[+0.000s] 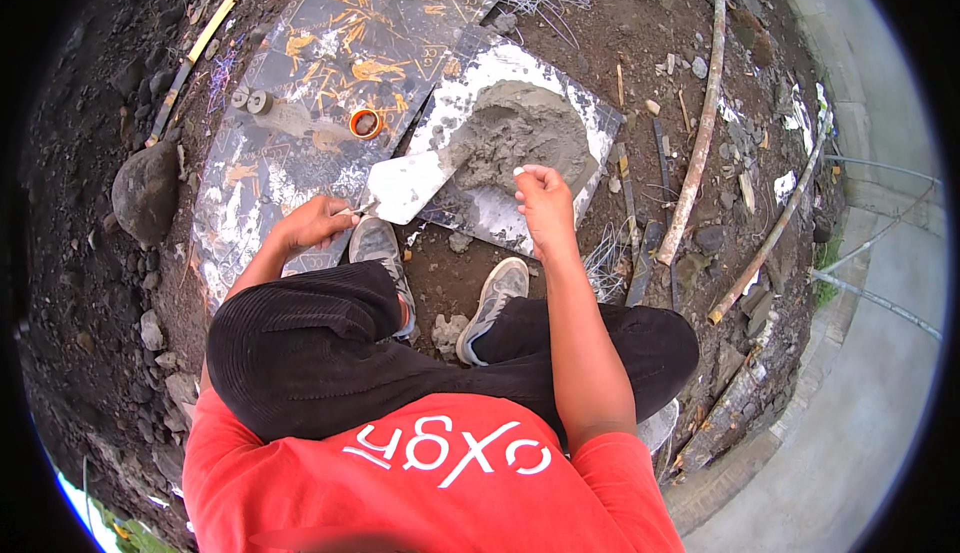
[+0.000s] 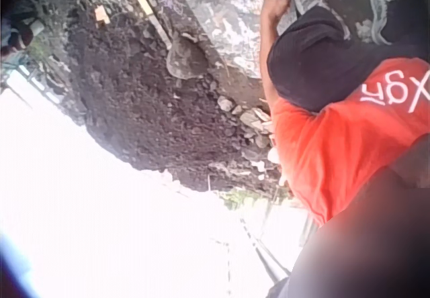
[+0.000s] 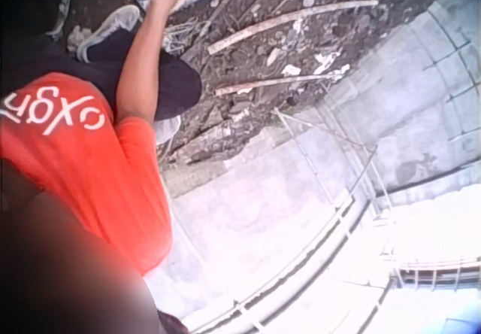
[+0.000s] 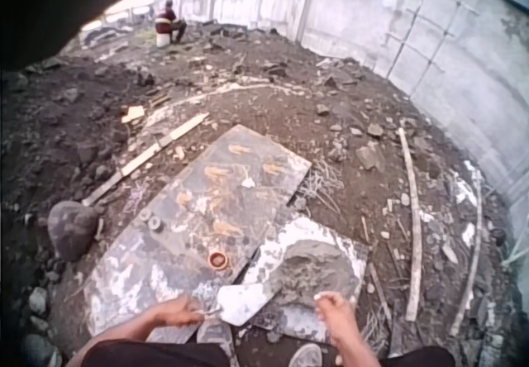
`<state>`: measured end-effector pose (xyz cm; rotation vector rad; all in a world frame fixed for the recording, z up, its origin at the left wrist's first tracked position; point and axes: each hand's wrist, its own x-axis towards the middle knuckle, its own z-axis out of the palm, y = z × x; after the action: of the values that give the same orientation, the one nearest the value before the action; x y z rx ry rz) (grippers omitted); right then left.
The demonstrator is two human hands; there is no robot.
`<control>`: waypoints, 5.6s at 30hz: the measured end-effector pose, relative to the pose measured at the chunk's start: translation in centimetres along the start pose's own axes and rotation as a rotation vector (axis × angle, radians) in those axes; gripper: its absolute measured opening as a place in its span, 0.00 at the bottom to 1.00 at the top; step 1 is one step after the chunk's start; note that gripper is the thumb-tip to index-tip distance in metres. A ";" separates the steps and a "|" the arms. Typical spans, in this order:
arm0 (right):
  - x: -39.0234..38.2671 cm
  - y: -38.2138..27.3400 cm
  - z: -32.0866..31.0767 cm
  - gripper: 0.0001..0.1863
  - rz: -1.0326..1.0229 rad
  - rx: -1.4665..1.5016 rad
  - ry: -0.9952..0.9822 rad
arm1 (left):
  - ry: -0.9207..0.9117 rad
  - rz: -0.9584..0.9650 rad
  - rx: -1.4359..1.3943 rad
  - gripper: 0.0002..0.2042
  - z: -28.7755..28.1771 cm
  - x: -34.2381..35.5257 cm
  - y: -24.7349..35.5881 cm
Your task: The person scoops cement with a trowel and spreads it onto a tile, then places a small cylindrical object on the tile and adjusts it. The person repeats this process with multiple tiles and cylindrical objects.
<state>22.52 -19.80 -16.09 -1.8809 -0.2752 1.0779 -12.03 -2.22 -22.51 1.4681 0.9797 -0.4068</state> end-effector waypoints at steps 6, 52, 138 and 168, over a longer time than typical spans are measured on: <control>1.1 1.7 3.6 0.19 -0.002 -0.115 -0.129 | 0.124 0.045 -0.161 0.19 0.6 -4.3 -2.2; 10.8 3.7 24.2 0.38 -0.604 -0.790 -0.252 | 0.697 -0.221 0.521 0.17 -3.9 -11.0 -1.1; 4.2 17.3 -1.9 0.27 0.282 -1.140 -0.305 | 0.130 0.051 0.055 0.23 1.4 -2.3 0.6; 3.2 10.5 10.7 0.19 -0.210 -0.804 -0.557 | 1.105 0.066 0.555 0.21 3.5 -5.3 -10.8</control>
<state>13.69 -17.28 -28.35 -2.0993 -1.3603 1.4548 -22.26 -8.58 -25.99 2.2901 1.7522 0.2765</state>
